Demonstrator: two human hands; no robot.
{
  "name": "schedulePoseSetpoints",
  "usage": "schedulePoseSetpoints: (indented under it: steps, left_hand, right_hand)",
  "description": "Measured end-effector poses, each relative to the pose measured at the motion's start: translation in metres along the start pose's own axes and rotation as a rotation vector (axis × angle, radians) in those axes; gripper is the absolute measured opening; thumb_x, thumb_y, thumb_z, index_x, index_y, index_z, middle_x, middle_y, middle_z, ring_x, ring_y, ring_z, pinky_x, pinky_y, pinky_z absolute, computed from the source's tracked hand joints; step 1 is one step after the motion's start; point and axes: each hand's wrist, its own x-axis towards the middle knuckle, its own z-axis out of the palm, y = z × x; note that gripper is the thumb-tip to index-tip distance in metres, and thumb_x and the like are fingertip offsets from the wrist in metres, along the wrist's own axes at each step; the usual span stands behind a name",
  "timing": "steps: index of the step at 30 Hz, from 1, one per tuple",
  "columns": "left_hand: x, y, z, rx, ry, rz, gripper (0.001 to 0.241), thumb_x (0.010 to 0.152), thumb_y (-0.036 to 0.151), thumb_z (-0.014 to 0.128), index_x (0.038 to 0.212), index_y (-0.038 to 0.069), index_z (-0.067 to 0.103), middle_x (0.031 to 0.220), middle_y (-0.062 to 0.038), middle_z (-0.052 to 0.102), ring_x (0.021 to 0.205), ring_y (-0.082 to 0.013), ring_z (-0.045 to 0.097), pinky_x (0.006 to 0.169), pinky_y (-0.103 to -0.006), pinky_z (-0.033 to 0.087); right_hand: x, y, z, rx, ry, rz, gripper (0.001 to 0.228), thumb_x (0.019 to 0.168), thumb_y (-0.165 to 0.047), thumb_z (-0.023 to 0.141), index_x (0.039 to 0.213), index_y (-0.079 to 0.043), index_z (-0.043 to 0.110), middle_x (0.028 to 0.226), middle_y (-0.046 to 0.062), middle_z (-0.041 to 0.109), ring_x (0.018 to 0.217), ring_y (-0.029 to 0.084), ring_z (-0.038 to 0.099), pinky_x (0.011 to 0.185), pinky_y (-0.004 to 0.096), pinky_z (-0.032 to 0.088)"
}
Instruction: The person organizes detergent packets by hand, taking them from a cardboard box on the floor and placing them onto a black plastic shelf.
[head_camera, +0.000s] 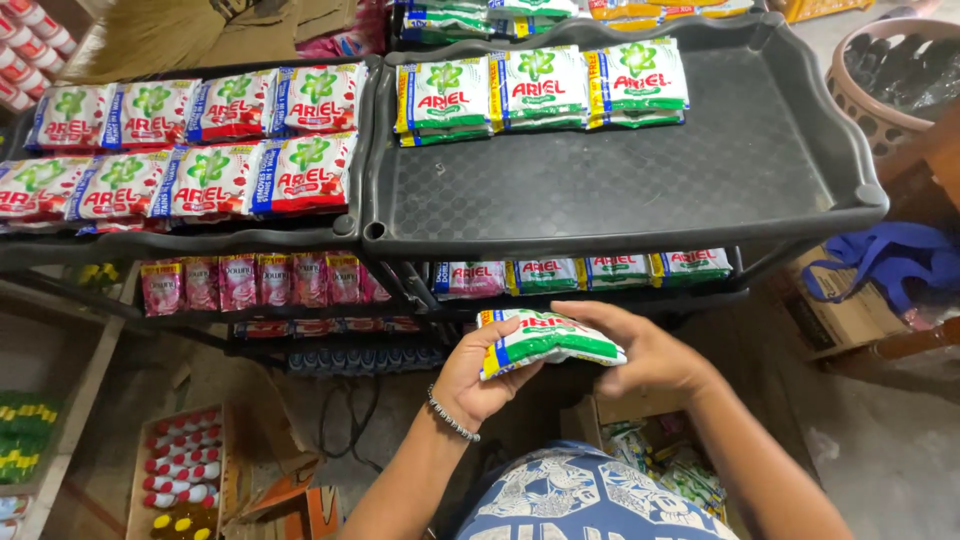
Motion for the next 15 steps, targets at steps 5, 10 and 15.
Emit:
schedulePoseSetpoints:
  steps: [5,10,15]
  left_hand:
    - [-0.018,0.010,0.003,0.065,-0.080,-0.073,0.041,0.090,0.021,0.076,0.113,-0.008,0.059,0.102,-0.031,0.072,0.085,-0.0418,0.074,0.071,-0.0527,0.065]
    - [-0.040,0.022,-0.001,0.500,-0.292,0.127,0.078,0.095,0.071,0.045,0.115,0.000,0.071,0.094,-0.024,0.077,0.084,-0.0355,0.076,0.071,-0.0462,0.065]
    - [-0.043,0.017,0.005,0.754,-0.185,1.116,0.062,0.079,0.043,0.084,0.125,0.009,0.058,0.102,-0.007,0.061,0.096,-0.0142,0.059,0.091,-0.0292,0.052]
  right_hand:
    - [0.026,0.022,0.006,-0.188,0.240,-0.353,0.039,0.082,-0.012,0.081,0.115,0.008,0.072,0.115,0.023,0.072,0.114,0.034,0.064,0.099,0.049,0.049]
    - [0.028,0.045,-0.022,-0.225,0.572,-0.224,0.030,0.082,-0.006,0.082,0.110,0.000,0.076,0.088,0.011,0.075,0.076,0.015,0.067,0.078,0.037,0.059]
    - [0.032,0.000,0.000,-0.181,0.571,-0.214,0.027,0.080,0.000,0.080,0.106,0.000,0.075,0.078,0.011,0.071,0.069,0.012,0.064,0.067,0.033,0.059]
